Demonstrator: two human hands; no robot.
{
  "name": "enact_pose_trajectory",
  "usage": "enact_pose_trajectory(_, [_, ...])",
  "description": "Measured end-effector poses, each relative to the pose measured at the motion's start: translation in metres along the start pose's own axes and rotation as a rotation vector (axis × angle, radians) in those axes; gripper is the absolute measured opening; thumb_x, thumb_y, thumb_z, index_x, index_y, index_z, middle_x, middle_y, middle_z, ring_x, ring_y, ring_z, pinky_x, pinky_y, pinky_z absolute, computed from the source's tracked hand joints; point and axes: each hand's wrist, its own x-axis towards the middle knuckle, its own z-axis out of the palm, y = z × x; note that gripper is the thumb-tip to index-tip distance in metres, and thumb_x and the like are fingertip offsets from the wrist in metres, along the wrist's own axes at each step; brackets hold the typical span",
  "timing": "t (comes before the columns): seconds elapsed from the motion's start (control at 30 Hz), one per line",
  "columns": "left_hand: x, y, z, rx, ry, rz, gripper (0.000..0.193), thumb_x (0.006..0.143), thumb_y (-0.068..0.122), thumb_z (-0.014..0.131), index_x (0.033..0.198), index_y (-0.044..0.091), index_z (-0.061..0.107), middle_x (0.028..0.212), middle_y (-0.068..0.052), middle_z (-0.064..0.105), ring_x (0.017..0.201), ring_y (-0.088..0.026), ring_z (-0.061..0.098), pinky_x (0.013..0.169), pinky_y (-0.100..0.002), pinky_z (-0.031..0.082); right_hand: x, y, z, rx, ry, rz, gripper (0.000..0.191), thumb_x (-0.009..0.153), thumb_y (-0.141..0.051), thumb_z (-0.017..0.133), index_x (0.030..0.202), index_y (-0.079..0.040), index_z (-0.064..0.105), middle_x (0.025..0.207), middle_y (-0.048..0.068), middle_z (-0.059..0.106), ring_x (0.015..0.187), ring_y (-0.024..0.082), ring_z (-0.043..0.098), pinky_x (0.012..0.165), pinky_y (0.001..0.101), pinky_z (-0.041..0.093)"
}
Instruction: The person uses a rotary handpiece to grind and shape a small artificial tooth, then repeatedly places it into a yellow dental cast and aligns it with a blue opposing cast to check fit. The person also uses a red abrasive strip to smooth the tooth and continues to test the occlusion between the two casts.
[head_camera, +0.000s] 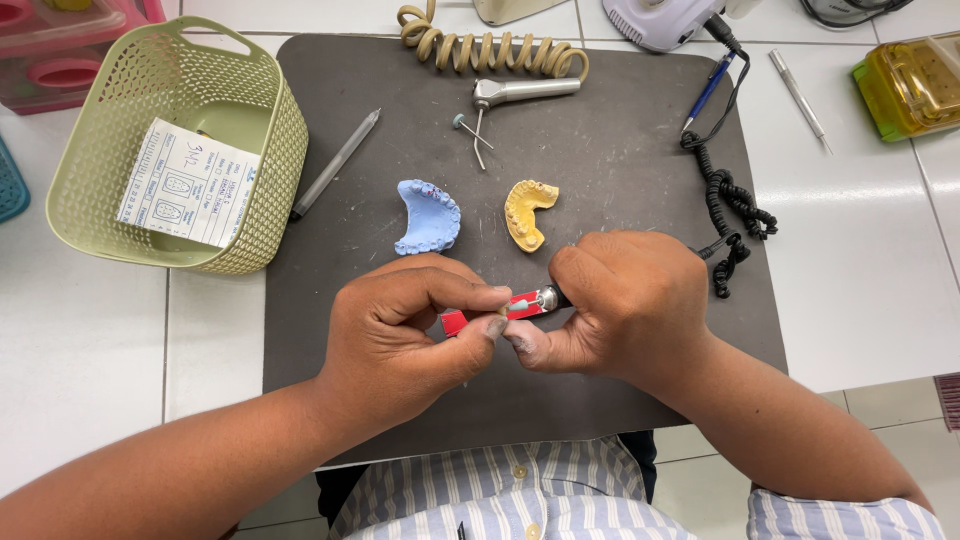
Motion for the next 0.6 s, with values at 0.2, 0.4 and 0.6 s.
enact_pose_trajectory(0.2, [-0.001,-0.002,-0.002,-0.009,-0.012,-0.037,0.013,0.089,0.003,0.076,0.102,0.002,0.077,0.098,-0.007,0.076,0.076,-0.005,0.068,0.06,-0.019,0.054,-0.002,-0.001,0.002,0.018,-0.003,0.016,0.068,0.088,-0.072,0.061,0.06,-0.012,0.048,0.054,0.004,0.039,0.046,0.021,0.045,0.045,0.0375,0.034])
enact_pose_trajectory(0.4, [0.001,-0.009,-0.001,-0.358,-0.078,-0.185,0.019,0.097,0.006,0.072,0.114,-0.003,0.072,0.105,-0.008,0.072,0.087,-0.006,0.067,0.071,-0.02,0.055,-0.001,0.01,-0.006,0.313,-0.007,0.038,0.049,0.086,-0.055,0.075,0.073,-0.01,0.059,0.061,0.004,0.052,0.052,0.019,0.054,0.049,0.0338,0.04])
enact_pose_trajectory(0.6, [0.005,-0.014,0.0,-0.499,-0.142,-0.35,0.024,0.099,0.009,0.066,0.118,-0.005,0.069,0.109,-0.011,0.075,0.102,-0.012,0.074,0.092,-0.026,0.062,-0.001,0.015,-0.002,0.52,0.05,-0.058,0.033,0.084,-0.027,0.085,0.103,-0.008,0.066,0.065,0.0,0.061,0.051,0.009,0.056,0.048,0.0254,0.04])
